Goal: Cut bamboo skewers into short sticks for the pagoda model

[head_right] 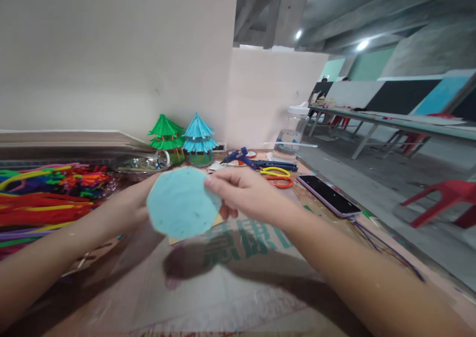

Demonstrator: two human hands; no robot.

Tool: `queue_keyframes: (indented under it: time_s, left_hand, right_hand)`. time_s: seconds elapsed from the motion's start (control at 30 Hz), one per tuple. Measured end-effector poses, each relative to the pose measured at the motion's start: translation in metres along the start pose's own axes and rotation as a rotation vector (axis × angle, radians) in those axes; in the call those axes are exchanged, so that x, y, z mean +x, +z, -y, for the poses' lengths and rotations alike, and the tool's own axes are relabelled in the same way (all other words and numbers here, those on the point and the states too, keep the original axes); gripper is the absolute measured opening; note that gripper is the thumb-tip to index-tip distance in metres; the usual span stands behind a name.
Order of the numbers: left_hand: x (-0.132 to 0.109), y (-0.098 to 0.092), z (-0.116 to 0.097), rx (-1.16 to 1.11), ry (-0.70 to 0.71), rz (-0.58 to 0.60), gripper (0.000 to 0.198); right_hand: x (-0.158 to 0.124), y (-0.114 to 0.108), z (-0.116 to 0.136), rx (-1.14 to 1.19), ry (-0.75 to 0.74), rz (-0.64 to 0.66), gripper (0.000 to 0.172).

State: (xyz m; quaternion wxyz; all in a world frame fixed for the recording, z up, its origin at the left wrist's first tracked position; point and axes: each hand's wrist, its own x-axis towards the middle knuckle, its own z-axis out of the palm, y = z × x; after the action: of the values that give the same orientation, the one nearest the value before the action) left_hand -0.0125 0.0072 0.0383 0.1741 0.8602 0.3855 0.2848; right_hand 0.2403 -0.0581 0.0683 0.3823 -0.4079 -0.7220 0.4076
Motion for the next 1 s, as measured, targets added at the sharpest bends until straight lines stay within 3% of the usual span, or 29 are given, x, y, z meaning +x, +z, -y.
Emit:
queue_keyframes:
  time_s: [0.1, 0.2, 0.37, 0.43, 0.5, 0.63, 0.77, 0.9, 1.0]
  left_hand:
    - [-0.003, -0.009, 0.006, 0.257, 0.004, 0.280, 0.064]
    - [-0.003, -0.008, 0.010, 0.366, 0.107, 0.429, 0.082]
    - [-0.001, 0.019, 0.015, 0.545, 0.158, 0.322, 0.027]
    - [-0.002, 0.021, 0.014, 0.615, 0.125, 0.265, 0.029]
    - [-0.003, 0.011, 0.010, 0.673, 0.075, 0.196, 0.040]
    - [0.003, -0.035, -0.005, 0.960, -0.050, -0.060, 0.052]
    - [0.018, -0.066, 0.000, 1.146, -0.262, -0.073, 0.038]
    - [0.021, -0.059, 0.014, 1.120, -0.344, -0.063, 0.042]
    - [0.014, -0.039, 0.007, 1.056, -0.240, -0.055, 0.047]
  right_hand:
    - [0.009, -0.037, -0.018, -0.012, 0.011, -0.185, 0.042]
    - [0.017, -0.072, -0.050, 0.001, 0.185, -0.216, 0.042]
    - [0.014, -0.091, -0.094, -0.100, 0.489, -0.015, 0.047]
    - [0.011, -0.091, -0.104, -0.105, 0.535, 0.021, 0.049]
    - [0.010, -0.090, -0.110, -0.093, 0.560, 0.031, 0.052]
    - [0.011, -0.090, -0.115, -0.069, 0.535, 0.053, 0.054]
    - [0.011, -0.090, -0.110, -0.136, 0.508, 0.068, 0.053]
    - [0.012, -0.086, -0.101, -0.246, 0.408, 0.073, 0.042]
    - [0.021, -0.076, -0.094, -0.520, 0.313, -0.031, 0.025]
